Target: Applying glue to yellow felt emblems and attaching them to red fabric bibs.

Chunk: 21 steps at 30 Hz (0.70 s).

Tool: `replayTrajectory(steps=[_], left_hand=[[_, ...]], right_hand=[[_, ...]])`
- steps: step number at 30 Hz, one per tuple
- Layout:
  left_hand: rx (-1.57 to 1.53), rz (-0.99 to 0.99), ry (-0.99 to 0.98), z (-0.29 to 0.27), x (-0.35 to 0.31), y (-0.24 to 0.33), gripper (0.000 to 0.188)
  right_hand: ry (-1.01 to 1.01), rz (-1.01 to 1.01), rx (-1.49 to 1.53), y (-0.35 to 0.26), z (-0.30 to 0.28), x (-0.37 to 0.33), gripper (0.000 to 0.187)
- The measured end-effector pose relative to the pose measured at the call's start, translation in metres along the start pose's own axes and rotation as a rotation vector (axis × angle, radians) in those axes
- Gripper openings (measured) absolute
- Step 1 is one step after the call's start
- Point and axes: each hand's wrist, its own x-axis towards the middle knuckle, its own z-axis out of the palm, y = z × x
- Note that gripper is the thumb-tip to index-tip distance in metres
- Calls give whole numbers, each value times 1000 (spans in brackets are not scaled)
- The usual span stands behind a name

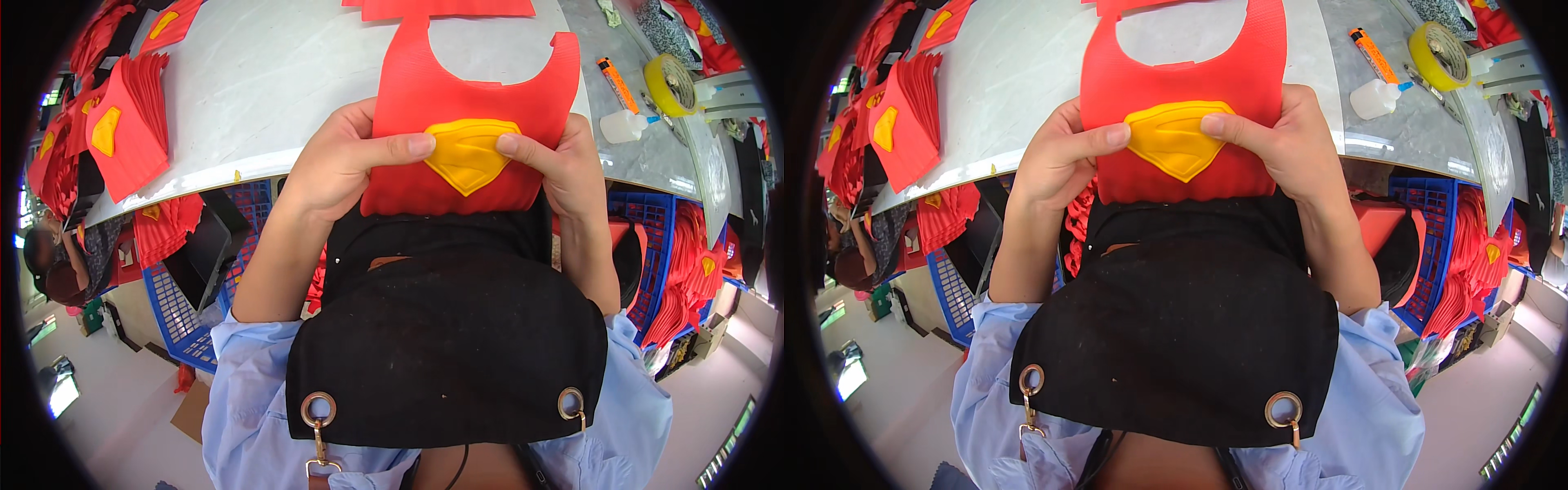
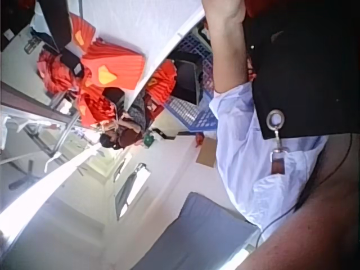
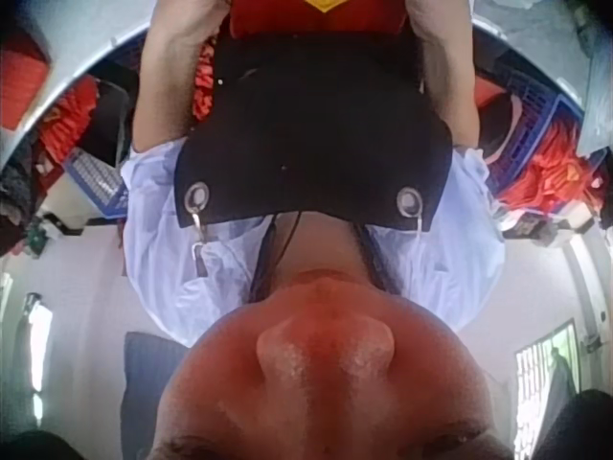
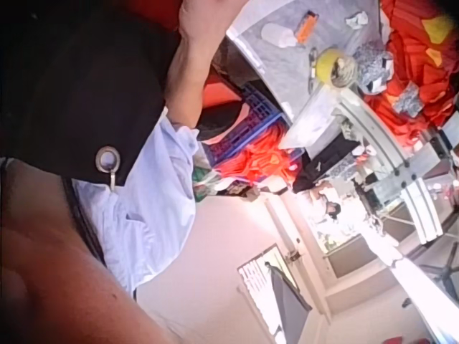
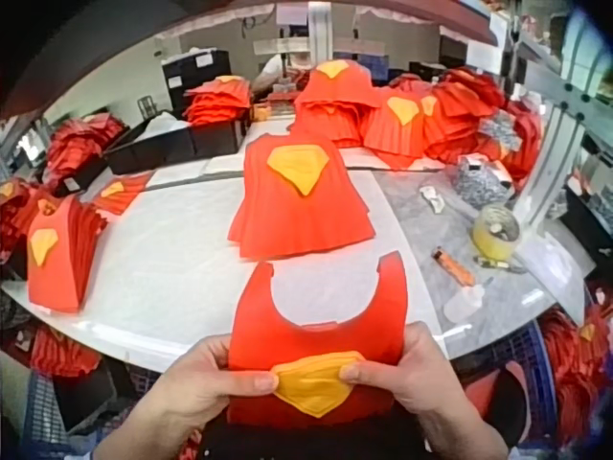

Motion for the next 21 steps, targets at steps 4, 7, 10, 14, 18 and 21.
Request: replayTrajectory(steps=[4, 7, 10, 14, 18, 21], left_hand=[[-55, 30, -39, 1, -2, 7, 35], [-221, -60, 27, 12, 1, 10, 35], [-279, -56, 71, 21, -1, 15, 35], [-143, 109, 71, 28, -11, 16, 34], [73, 282, 24, 28, -14, 11, 33], [150, 371, 15, 26, -12, 6, 32]], right_hand=[[-14, -4, 42, -3, 2, -1, 29], [-16, -19, 51, -6, 1, 2, 29], [-18, -47, 47, -11, 0, 4, 29], [-1, -138, 18, -15, 3, 5, 24], [37, -159, 21, -13, 4, 2, 23], [50, -170, -11, -11, 6, 3, 23]])
